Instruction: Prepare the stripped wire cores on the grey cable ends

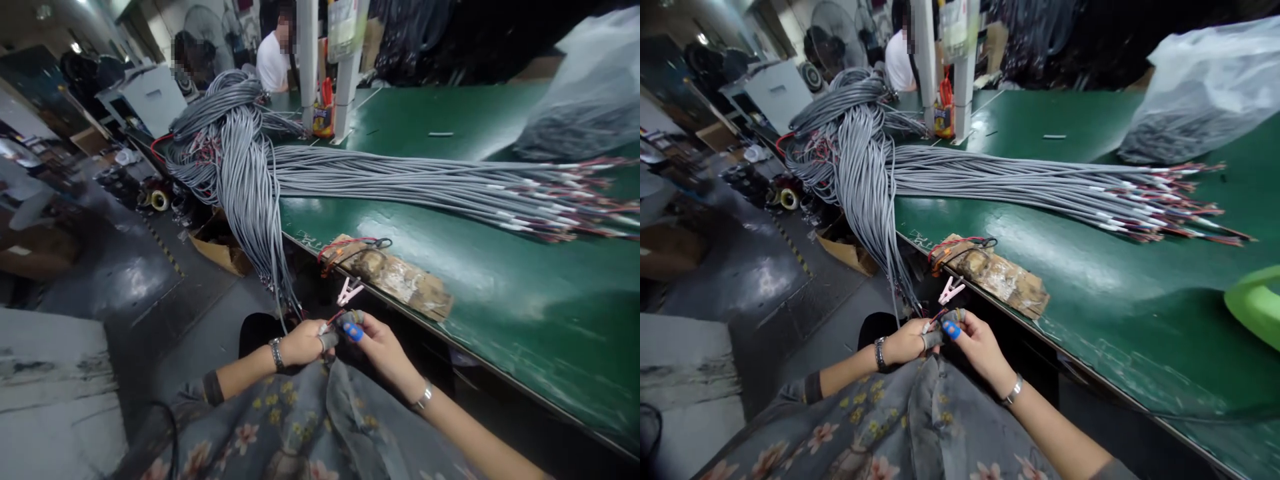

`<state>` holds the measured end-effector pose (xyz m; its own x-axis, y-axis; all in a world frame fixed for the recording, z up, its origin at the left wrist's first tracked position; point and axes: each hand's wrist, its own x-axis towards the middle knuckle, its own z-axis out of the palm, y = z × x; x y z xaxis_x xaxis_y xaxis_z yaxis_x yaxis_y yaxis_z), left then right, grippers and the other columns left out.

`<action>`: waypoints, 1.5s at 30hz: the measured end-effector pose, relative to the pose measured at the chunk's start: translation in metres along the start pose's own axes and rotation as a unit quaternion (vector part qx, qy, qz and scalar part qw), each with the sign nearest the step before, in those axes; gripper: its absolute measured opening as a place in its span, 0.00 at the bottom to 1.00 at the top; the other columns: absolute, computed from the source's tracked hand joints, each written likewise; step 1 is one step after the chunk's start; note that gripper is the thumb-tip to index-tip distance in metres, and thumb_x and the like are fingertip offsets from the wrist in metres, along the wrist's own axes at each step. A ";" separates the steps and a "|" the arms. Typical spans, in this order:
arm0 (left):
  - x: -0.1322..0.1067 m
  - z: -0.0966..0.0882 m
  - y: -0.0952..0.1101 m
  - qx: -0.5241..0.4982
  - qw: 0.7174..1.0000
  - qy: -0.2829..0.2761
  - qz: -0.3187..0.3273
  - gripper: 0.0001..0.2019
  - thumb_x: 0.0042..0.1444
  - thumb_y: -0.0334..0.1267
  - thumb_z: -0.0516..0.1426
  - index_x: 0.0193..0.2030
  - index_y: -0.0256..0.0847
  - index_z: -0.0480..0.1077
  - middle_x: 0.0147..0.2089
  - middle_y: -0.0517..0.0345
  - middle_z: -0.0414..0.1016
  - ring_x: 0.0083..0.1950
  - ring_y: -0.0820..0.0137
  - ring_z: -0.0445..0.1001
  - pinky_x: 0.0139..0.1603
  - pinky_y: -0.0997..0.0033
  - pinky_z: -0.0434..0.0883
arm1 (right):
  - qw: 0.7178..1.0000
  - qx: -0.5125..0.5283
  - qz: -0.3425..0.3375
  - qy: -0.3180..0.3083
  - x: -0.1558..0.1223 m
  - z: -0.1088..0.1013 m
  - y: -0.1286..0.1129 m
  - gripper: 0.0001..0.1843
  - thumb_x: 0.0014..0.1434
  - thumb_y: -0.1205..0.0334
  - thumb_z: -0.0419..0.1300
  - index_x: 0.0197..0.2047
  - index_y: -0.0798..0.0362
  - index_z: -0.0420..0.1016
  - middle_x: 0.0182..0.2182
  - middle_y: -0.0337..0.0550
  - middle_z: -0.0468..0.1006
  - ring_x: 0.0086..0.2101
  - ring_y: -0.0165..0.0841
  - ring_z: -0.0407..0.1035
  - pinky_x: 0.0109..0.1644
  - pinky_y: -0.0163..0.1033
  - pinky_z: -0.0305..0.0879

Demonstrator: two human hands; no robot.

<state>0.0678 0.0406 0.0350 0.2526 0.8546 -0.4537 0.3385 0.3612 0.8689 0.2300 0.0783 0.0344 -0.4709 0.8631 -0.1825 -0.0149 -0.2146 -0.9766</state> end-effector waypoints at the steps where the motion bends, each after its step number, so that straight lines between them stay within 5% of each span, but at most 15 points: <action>1: -0.001 0.000 0.000 0.019 1.000 0.002 0.016 0.08 0.54 0.35 0.52 0.25 0.37 0.66 0.20 0.62 0.65 0.21 0.76 0.62 0.23 0.76 0.60 | 1.000 0.002 0.001 -0.011 0.001 0.002 0.000 0.21 0.45 0.42 0.64 0.28 0.52 0.70 0.20 0.36 0.70 0.22 0.29 0.61 0.27 0.36 0.63; 6: -0.004 -0.005 0.006 0.032 0.995 0.029 0.094 0.13 0.50 0.45 0.59 0.37 0.36 0.70 0.30 0.59 0.72 0.30 0.73 0.67 0.33 0.74 0.65 | 0.999 0.012 -0.003 -0.046 0.009 0.002 -0.012 0.19 0.44 0.46 0.67 0.26 0.53 0.70 0.22 0.37 0.72 0.24 0.30 0.65 0.30 0.37 0.64; 11: -0.005 -0.009 0.016 -0.181 0.983 0.004 0.014 0.26 0.41 0.60 0.61 0.28 0.33 0.69 0.24 0.54 0.73 0.26 0.72 0.70 0.30 0.71 0.68 | 0.993 0.068 0.010 -0.095 0.010 -0.005 -0.020 0.19 0.43 0.46 0.67 0.26 0.54 0.71 0.21 0.37 0.73 0.24 0.29 0.64 0.31 0.36 0.62; 17: -0.001 -0.002 0.021 -0.161 0.984 -0.040 -0.070 0.23 0.34 0.54 0.66 0.22 0.35 0.68 0.19 0.58 0.71 0.18 0.76 0.67 0.20 0.77 0.62 | 0.992 0.080 0.055 -0.076 0.005 -0.003 -0.012 0.20 0.41 0.47 0.69 0.26 0.55 0.71 0.20 0.35 0.69 0.21 0.25 0.57 0.24 0.32 0.53; 24: -0.001 0.009 0.014 -0.233 0.965 0.115 -0.028 0.21 0.37 0.52 0.64 0.23 0.35 0.67 0.20 0.57 0.72 0.16 0.78 0.65 0.16 0.79 0.56 | 0.992 0.107 0.047 -0.037 0.004 -0.002 -0.010 0.20 0.50 0.43 0.60 0.28 0.54 0.71 0.23 0.37 0.69 0.22 0.27 0.59 0.26 0.34 0.60; 30: -0.008 0.010 0.008 -0.177 0.966 0.188 0.027 0.17 0.38 0.48 0.64 0.21 0.36 0.68 0.19 0.60 0.70 0.19 0.77 0.66 0.20 0.77 0.61 | 0.997 0.030 0.030 -0.057 0.007 0.008 -0.006 0.21 0.42 0.44 0.66 0.28 0.52 0.69 0.22 0.38 0.72 0.24 0.30 0.65 0.28 0.36 0.64; 32: -0.008 0.008 0.008 -0.168 0.971 0.169 0.030 0.16 0.37 0.48 0.65 0.21 0.37 0.68 0.18 0.62 0.68 0.20 0.77 0.66 0.22 0.77 0.63 | 0.998 0.025 0.030 -0.054 0.010 0.010 -0.008 0.21 0.41 0.44 0.67 0.27 0.52 0.69 0.22 0.37 0.72 0.23 0.30 0.66 0.29 0.37 0.64; 38: -0.006 -0.001 0.013 -0.251 0.967 -0.007 -0.048 0.20 0.34 0.50 0.66 0.23 0.35 0.67 0.18 0.56 0.71 0.19 0.73 0.68 0.21 0.75 0.64 | 0.991 -0.016 0.008 -0.129 0.017 0.004 -0.025 0.19 0.45 0.45 0.65 0.25 0.53 0.70 0.21 0.37 0.72 0.23 0.29 0.64 0.30 0.36 0.64; 41: -0.007 0.001 0.014 -0.256 0.966 0.010 -0.039 0.20 0.34 0.52 0.65 0.20 0.35 0.68 0.18 0.55 0.71 0.18 0.74 0.67 0.21 0.74 0.64 | 0.992 -0.024 0.000 -0.122 0.018 0.001 -0.025 0.19 0.45 0.44 0.65 0.26 0.54 0.71 0.22 0.38 0.73 0.24 0.30 0.65 0.32 0.37 0.64; 45: -0.008 0.008 0.017 -0.231 0.970 0.073 -0.015 0.21 0.38 0.55 0.63 0.19 0.35 0.70 0.19 0.55 0.71 0.19 0.75 0.67 0.23 0.75 0.65 | 0.999 0.018 0.011 -0.029 0.014 0.005 -0.011 0.20 0.43 0.44 0.66 0.26 0.53 0.71 0.22 0.38 0.72 0.24 0.30 0.64 0.31 0.37 0.63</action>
<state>0.0784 0.0370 0.0515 0.1057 0.8731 -0.4760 -0.1067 0.4859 0.8675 0.2197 0.0903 0.0434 -0.5222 0.8298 -0.1969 -0.0347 -0.2513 -0.9673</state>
